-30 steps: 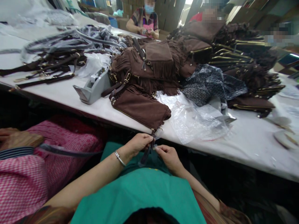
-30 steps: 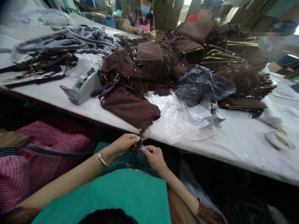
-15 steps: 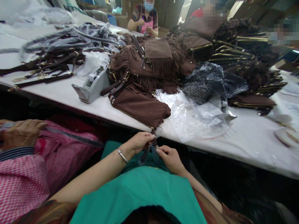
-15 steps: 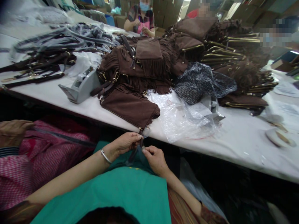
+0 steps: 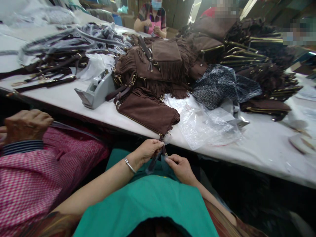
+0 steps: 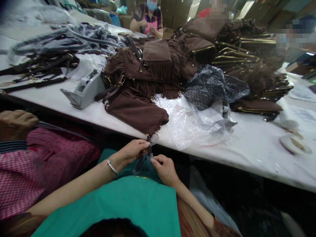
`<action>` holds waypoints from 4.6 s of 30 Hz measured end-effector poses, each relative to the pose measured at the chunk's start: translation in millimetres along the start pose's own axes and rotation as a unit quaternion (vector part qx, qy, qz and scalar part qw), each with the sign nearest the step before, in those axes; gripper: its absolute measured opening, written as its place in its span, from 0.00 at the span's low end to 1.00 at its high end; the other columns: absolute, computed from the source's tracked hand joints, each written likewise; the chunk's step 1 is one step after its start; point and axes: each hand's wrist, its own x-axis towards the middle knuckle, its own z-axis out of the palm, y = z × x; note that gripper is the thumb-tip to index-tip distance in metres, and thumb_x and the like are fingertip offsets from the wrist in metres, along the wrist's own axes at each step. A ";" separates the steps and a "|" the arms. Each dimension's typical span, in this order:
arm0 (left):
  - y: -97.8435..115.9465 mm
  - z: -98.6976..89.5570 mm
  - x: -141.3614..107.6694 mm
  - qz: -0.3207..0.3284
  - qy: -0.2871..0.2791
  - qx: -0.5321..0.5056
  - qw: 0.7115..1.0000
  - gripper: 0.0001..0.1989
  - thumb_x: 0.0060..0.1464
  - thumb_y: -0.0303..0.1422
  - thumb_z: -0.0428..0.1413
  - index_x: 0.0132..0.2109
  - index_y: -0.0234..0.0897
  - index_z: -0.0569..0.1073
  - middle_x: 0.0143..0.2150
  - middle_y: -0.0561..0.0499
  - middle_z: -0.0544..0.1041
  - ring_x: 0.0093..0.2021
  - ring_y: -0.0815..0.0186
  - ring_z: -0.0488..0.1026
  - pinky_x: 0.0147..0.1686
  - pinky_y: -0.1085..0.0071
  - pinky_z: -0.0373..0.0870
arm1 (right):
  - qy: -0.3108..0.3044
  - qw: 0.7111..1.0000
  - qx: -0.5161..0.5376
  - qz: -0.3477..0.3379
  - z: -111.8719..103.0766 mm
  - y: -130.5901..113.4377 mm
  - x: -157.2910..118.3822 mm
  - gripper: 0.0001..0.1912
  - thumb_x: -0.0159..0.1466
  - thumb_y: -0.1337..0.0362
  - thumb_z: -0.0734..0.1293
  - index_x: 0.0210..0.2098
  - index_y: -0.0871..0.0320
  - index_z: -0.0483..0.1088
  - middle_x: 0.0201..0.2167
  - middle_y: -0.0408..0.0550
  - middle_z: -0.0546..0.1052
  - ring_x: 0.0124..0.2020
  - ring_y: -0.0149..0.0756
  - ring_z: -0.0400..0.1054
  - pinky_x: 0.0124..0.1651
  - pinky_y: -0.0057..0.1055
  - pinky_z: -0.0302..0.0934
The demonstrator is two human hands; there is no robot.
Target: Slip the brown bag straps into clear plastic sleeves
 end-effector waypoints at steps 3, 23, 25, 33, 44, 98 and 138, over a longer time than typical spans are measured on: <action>-1.1 0.5 -0.3 0.010 0.010 0.004 1.000 0.17 0.46 0.45 0.60 0.25 0.35 0.67 0.19 0.58 0.63 0.18 0.75 0.58 0.21 0.73 0.52 | 0.004 1.000 0.009 0.012 1.5 -0.4 1.1 0.13 0.60 0.57 0.67 0.28 0.59 0.78 0.27 0.46 0.75 0.31 0.35 0.67 0.36 0.29 0.59; -20.3 -20.7 -19.1 -0.056 0.026 -0.087 0.994 0.22 0.47 0.48 0.61 0.40 0.34 0.74 0.36 0.46 0.78 0.31 0.67 0.73 0.30 0.73 0.65 | 0.078 0.995 0.029 0.060 28.9 -18.4 61.2 0.18 0.55 0.53 0.66 0.27 0.63 0.77 0.19 0.45 0.74 0.20 0.32 0.64 0.25 0.28 0.57; -22.8 -19.0 -21.9 -0.044 0.035 -0.079 0.995 0.21 0.45 0.47 0.63 0.38 0.33 0.75 0.34 0.47 0.77 0.30 0.68 0.72 0.30 0.72 0.66 | 0.079 0.995 0.024 0.060 30.4 -20.8 61.6 0.18 0.56 0.52 0.66 0.27 0.63 0.77 0.17 0.44 0.72 0.19 0.32 0.64 0.24 0.27 0.56; -21.8 -12.7 -16.5 0.018 0.079 -0.022 0.996 0.19 0.45 0.46 0.61 0.35 0.32 0.77 0.28 0.48 0.76 0.26 0.68 0.69 0.28 0.71 0.64 | 0.072 0.993 0.046 0.077 29.1 -19.8 49.1 0.16 0.56 0.53 0.66 0.27 0.61 0.74 0.15 0.41 0.70 0.17 0.30 0.62 0.22 0.26 0.55; -21.7 -14.6 -16.0 0.141 0.171 0.126 0.967 0.18 0.51 0.44 0.55 0.34 0.33 0.79 0.30 0.48 0.78 0.31 0.64 0.70 0.31 0.72 0.65 | 0.069 0.996 -0.022 0.048 31.4 -25.3 53.2 0.13 0.58 0.56 0.65 0.28 0.60 0.75 0.19 0.43 0.74 0.17 0.31 0.64 0.22 0.27 0.57; -13.0 -3.9 8.3 0.113 0.238 -0.016 0.965 0.12 0.47 0.39 0.56 0.28 0.34 0.74 0.23 0.53 0.72 0.24 0.70 0.64 0.24 0.75 0.60 | 0.024 0.991 0.131 -0.003 33.4 -17.0 57.7 0.19 0.56 0.59 0.67 0.45 0.60 0.75 0.23 0.43 0.74 0.24 0.31 0.65 0.28 0.27 0.60; 0.5 -6.6 -11.6 0.062 0.102 -0.056 0.991 0.13 0.44 0.38 0.62 0.35 0.33 0.74 0.26 0.52 0.74 0.23 0.72 0.69 0.23 0.76 0.63 | 0.139 0.831 -0.443 -0.307 22.7 -28.0 74.6 0.12 0.67 0.65 0.59 0.29 0.58 0.69 0.27 0.48 0.70 0.29 0.34 0.64 0.32 0.29 0.55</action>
